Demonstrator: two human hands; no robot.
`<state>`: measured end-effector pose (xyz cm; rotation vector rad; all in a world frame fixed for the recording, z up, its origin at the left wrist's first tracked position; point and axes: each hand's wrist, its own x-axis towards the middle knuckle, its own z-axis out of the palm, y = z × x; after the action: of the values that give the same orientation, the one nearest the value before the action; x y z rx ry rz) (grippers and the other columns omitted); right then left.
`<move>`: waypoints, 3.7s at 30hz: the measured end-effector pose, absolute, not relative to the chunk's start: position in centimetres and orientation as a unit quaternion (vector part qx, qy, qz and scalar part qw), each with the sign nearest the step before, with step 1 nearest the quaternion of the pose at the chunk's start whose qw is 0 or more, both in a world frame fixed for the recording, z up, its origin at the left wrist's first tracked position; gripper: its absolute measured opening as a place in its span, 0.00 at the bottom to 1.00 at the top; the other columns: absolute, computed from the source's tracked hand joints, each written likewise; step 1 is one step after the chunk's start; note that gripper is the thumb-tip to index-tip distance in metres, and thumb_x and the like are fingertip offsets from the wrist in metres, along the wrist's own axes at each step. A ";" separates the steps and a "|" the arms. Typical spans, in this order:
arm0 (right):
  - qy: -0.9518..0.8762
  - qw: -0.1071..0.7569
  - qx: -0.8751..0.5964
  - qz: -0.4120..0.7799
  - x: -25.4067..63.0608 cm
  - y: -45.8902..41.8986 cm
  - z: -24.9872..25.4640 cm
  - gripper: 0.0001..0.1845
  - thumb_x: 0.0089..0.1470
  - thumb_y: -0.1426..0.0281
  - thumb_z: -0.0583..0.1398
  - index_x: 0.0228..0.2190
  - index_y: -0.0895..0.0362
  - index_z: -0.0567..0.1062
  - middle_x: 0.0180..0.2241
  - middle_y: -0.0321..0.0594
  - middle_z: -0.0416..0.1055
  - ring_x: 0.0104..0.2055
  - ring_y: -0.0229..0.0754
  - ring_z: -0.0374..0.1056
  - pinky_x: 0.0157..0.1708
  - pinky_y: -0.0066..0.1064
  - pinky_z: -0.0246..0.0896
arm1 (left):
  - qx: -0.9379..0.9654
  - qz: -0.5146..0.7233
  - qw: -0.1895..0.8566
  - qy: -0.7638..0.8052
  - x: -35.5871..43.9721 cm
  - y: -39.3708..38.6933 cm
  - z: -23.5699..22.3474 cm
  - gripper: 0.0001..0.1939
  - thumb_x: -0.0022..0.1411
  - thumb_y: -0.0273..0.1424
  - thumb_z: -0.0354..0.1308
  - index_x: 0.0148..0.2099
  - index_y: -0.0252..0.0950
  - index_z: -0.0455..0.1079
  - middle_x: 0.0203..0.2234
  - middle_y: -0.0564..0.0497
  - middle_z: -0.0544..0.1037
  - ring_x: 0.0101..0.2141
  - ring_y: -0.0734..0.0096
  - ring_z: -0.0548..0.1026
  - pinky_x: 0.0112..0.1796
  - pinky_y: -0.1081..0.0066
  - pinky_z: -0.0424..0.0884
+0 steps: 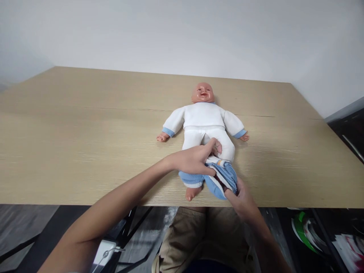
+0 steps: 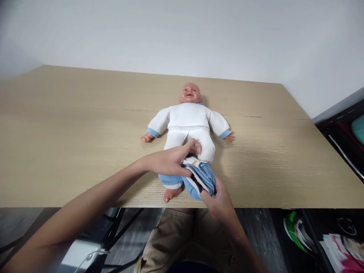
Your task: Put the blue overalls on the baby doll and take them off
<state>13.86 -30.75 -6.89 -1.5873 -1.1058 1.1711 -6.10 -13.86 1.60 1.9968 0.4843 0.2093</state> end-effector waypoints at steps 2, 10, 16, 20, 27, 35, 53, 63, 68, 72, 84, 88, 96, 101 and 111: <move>-0.427 0.406 -0.650 0.480 13.7 -30.8 -6.6 0.31 0.48 0.60 0.64 0.53 0.56 0.84 0.48 0.47 0.87 0.50 0.59 0.83 0.56 0.48 0.80 | 0.829 0.102 0.512 0.200 -6.2 -14.0 1.4 0.29 0.60 0.35 0.67 0.58 0.39 0.58 0.46 0.48 0.74 0.46 0.57 0.75 0.49 0.59 0.71; -0.440 0.423 -0.625 0.487 13.5 -30.9 -6.3 0.27 0.52 0.62 0.63 0.53 0.53 0.82 0.51 0.45 0.86 0.54 0.58 0.82 0.60 0.49 0.78 | 0.810 0.136 0.536 0.196 -6.7 -14.3 1.2 0.30 0.59 0.33 0.69 0.59 0.40 0.59 0.46 0.48 0.75 0.43 0.59 0.75 0.45 0.62 0.70; -0.421 0.492 -0.554 0.522 12.2 -30.8 -6.4 0.18 0.53 0.66 0.69 0.47 0.49 0.80 0.42 0.39 0.86 0.47 0.52 0.85 0.54 0.43 0.83 | 0.773 0.154 0.591 0.169 -7.1 -14.3 1.4 0.33 0.60 0.31 0.71 0.63 0.40 0.60 0.45 0.48 0.78 0.46 0.59 0.78 0.47 0.62 0.72; -0.405 0.549 -0.541 0.492 11.8 -30.7 -6.4 0.23 0.55 0.67 0.75 0.51 0.48 0.78 0.47 0.40 0.85 0.49 0.51 0.84 0.52 0.40 0.83 | 0.755 0.174 0.611 0.163 -7.3 -14.4 1.1 0.36 0.60 0.31 0.73 0.66 0.40 0.61 0.50 0.45 0.80 0.48 0.59 0.79 0.48 0.62 0.73; -0.446 0.623 -0.545 0.341 13.7 -29.7 -6.2 0.30 0.52 0.76 0.74 0.54 0.47 0.76 0.50 0.37 0.80 0.49 0.43 0.79 0.49 0.32 0.77 | 0.801 0.198 0.538 0.174 -7.5 -14.7 0.9 0.34 0.65 0.36 0.74 0.67 0.38 0.64 0.51 0.45 0.80 0.50 0.56 0.80 0.51 0.62 0.73; -0.623 0.463 -0.552 0.305 18.4 -26.0 -4.6 0.11 0.58 0.72 0.69 0.42 0.50 0.77 0.36 0.32 0.75 0.37 0.43 0.71 0.38 0.32 0.68 | 0.836 0.239 0.451 0.204 -7.9 -14.3 -0.2 0.24 0.65 0.39 0.73 0.59 0.37 0.74 0.47 0.47 0.82 0.46 0.55 0.81 0.47 0.63 0.73; -0.568 0.424 -0.476 0.521 21.5 -16.6 -0.7 0.26 0.48 0.45 0.81 0.36 0.50 0.85 0.32 0.36 0.75 0.34 0.45 0.69 0.33 0.34 0.69 | 0.873 0.215 0.360 0.248 -12.4 -12.0 1.3 0.17 0.73 0.47 0.71 0.53 0.40 0.82 0.61 0.43 0.80 0.61 0.47 0.72 0.67 0.51 0.62; -0.535 0.412 -0.467 0.571 20.1 -12.4 -3.9 0.27 0.52 0.46 0.79 0.38 0.51 0.80 0.32 0.31 0.76 0.34 0.41 0.69 0.36 0.30 0.68 | 0.738 0.329 0.508 0.299 -12.6 -9.8 -2.5 0.18 0.74 0.47 0.69 0.46 0.36 0.77 0.43 0.45 0.80 0.47 0.59 0.76 0.52 0.62 0.72; -0.541 0.358 -0.452 0.612 20.1 -13.3 -5.0 0.30 0.53 0.40 0.77 0.40 0.52 0.87 0.38 0.36 0.84 0.40 0.46 0.78 0.42 0.36 0.77 | 0.627 0.364 0.585 0.363 -12.9 -9.8 -4.6 0.27 0.70 0.57 0.72 0.43 0.36 0.73 0.29 0.55 0.71 0.30 0.72 0.66 0.32 0.70 0.63; -0.521 0.315 -0.445 0.657 20.2 -13.5 -4.8 0.30 0.50 0.40 0.79 0.33 0.54 0.87 0.31 0.36 0.82 0.30 0.42 0.74 0.33 0.33 0.74 | 0.594 0.349 0.631 0.356 -12.7 -9.7 -4.9 0.30 0.69 0.60 0.72 0.48 0.36 0.76 0.32 0.52 0.78 0.31 0.71 0.71 0.32 0.72 0.67; -0.471 0.356 -0.441 0.676 19.9 -14.0 -4.4 0.33 0.41 0.50 0.84 0.47 0.51 0.89 0.43 0.38 0.89 0.38 0.48 0.83 0.38 0.37 0.81 | 0.647 0.251 0.652 0.305 -15.1 -9.6 -3.0 0.25 0.74 0.56 0.70 0.50 0.37 0.83 0.40 0.47 0.84 0.41 0.63 0.79 0.49 0.64 0.76; -0.510 0.388 -0.454 0.620 20.1 -13.7 -4.3 0.36 0.38 0.55 0.85 0.48 0.50 0.88 0.44 0.38 0.88 0.42 0.51 0.82 0.41 0.39 0.81 | 0.594 0.314 0.661 0.333 -14.4 -9.5 -3.5 0.29 0.65 0.59 0.76 0.45 0.36 0.80 0.35 0.49 0.80 0.38 0.64 0.77 0.43 0.67 0.74; -0.516 0.494 -0.445 0.540 18.9 -10.9 -1.2 0.29 0.49 0.46 0.80 0.45 0.47 0.84 0.44 0.38 0.85 0.51 0.55 0.81 0.56 0.46 0.79 | 0.624 0.430 0.555 0.343 -12.4 -6.1 -1.0 0.33 0.62 0.61 0.77 0.35 0.38 0.69 0.29 0.55 0.67 0.31 0.72 0.63 0.34 0.70 0.62; -0.487 0.488 -0.495 0.529 18.1 -8.8 -3.0 0.31 0.40 0.45 0.83 0.39 0.49 0.84 0.41 0.36 0.86 0.49 0.52 0.80 0.56 0.42 0.76 | 0.619 0.419 0.538 0.390 -11.3 -5.3 -2.9 0.35 0.62 0.65 0.73 0.37 0.37 0.69 0.29 0.55 0.68 0.31 0.72 0.63 0.32 0.70 0.59; -0.403 0.454 -0.476 0.636 17.5 -10.0 -4.6 0.26 0.43 0.45 0.81 0.36 0.48 0.85 0.39 0.37 0.88 0.45 0.56 0.83 0.55 0.49 0.81 | 0.534 0.419 0.629 0.378 -10.9 -5.8 -4.3 0.37 0.55 0.62 0.80 0.41 0.34 0.74 0.31 0.55 0.73 0.30 0.74 0.67 0.31 0.73 0.62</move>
<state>17.51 -10.02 -4.65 -1.1760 -0.9950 1.5703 -10.89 -5.84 -4.34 1.2246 0.8668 0.9607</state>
